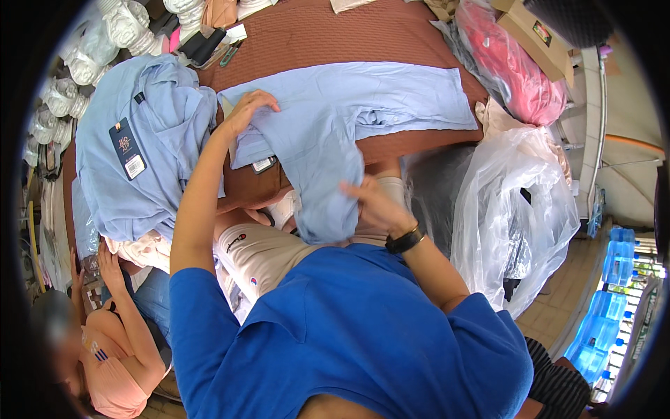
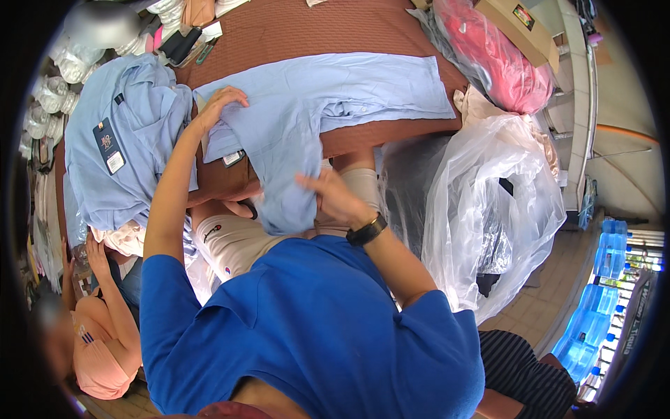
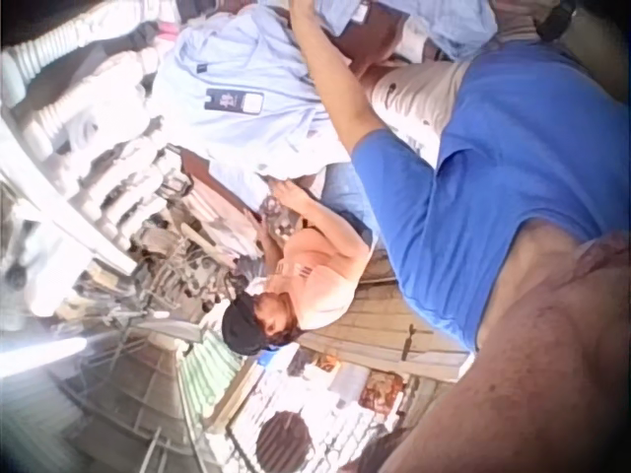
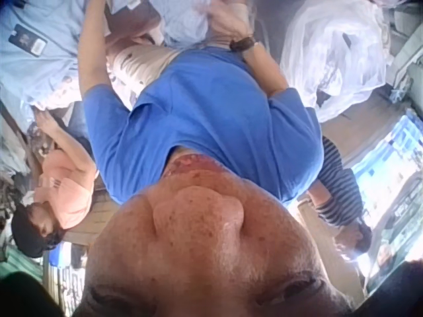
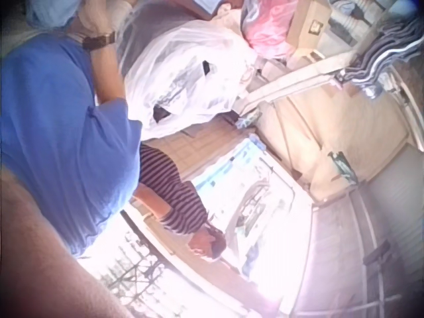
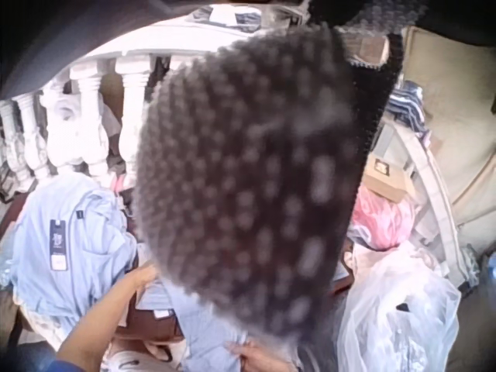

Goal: The person folds a light blue collared shirt on a table. The person places a cardboard insert inside the shirt, folds the sleeves and sides over the cardboard, and then places the folded shirt into a clear plastic bag.

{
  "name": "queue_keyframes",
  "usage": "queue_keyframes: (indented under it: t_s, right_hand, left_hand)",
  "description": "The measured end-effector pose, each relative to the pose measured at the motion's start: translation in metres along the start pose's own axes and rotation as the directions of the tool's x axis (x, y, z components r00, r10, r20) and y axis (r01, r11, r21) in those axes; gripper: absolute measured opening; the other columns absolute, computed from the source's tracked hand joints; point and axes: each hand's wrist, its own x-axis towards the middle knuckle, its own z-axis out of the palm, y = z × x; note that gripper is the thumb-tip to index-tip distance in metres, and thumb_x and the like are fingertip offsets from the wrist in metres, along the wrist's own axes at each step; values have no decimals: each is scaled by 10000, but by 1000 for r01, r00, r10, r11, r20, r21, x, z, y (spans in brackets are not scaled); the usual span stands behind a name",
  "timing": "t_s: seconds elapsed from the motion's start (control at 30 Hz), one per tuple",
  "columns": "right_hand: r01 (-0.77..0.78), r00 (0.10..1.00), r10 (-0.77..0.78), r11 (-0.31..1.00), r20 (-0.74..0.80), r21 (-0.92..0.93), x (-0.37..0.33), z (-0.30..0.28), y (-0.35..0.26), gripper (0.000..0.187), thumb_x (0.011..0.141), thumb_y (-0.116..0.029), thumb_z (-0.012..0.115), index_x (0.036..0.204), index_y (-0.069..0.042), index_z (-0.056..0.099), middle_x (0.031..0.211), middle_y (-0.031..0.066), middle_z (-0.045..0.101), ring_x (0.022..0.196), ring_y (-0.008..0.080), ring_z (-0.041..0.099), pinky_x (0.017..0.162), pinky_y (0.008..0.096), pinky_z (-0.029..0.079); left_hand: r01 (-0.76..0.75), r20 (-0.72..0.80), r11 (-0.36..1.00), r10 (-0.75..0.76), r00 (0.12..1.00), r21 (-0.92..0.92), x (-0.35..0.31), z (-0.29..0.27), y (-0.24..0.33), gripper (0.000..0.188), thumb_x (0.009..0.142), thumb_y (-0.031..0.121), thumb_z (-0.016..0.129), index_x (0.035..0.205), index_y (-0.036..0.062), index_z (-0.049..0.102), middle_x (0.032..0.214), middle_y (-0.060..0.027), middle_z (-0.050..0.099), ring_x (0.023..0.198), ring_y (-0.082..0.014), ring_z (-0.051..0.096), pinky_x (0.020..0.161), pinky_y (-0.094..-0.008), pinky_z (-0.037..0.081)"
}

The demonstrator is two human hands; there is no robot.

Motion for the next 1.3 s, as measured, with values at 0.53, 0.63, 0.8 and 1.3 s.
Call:
queue_keyframes:
  t_s: [0.53, 0.63, 0.8, 1.3]
  right_hand:
    - [-93, 133, -975, 168, -179, -981, 123, -135, -108, 598, 883, -352, 691, 1288, 42, 495, 1133, 208, 592, 1110, 358, 521, 959, 527, 401]
    - [-428, 429, -838, 139, -337, -893, 153, -155, -137, 571, 846, -363, 715, 1273, -11, 577, 1175, 211, 641, 1177, 384, 531, 973, 528, 405]
    - [-55, 446, -879, 159, -167, -986, 162, -157, -199, 329, 790, -260, 750, 1019, -26, 720, 1047, 235, 697, 985, 385, 662, 856, 429, 511]
    - [-305, 452, -842, 163, -294, -938, 145, -227, -175, 300, 771, -169, 725, 1028, -33, 654, 1032, 199, 674, 1016, 398, 623, 833, 471, 510]
  left_hand:
    - [206, 9, 917, -223, 975, 342, 3, 2, 20, 473, 776, 447, 805, 979, 24, 751, 1254, -43, 567, 1231, -280, 401, 1089, -400, 320]
    - [219, 16, 928, -235, 972, 300, 3, 1, 16, 462, 795, 429, 793, 992, 14, 746, 1261, -52, 564, 1228, -280, 401, 1095, -392, 316]
    - [199, 8, 913, -216, 976, 357, 5, 0, 16, 471, 864, 405, 720, 1079, -14, 698, 1262, -96, 560, 1217, -279, 429, 1064, -387, 355]
    - [252, -41, 934, -249, 967, 255, 20, 2, 31, 370, 949, 326, 618, 1074, -22, 611, 996, -99, 613, 972, -189, 534, 891, -314, 424]
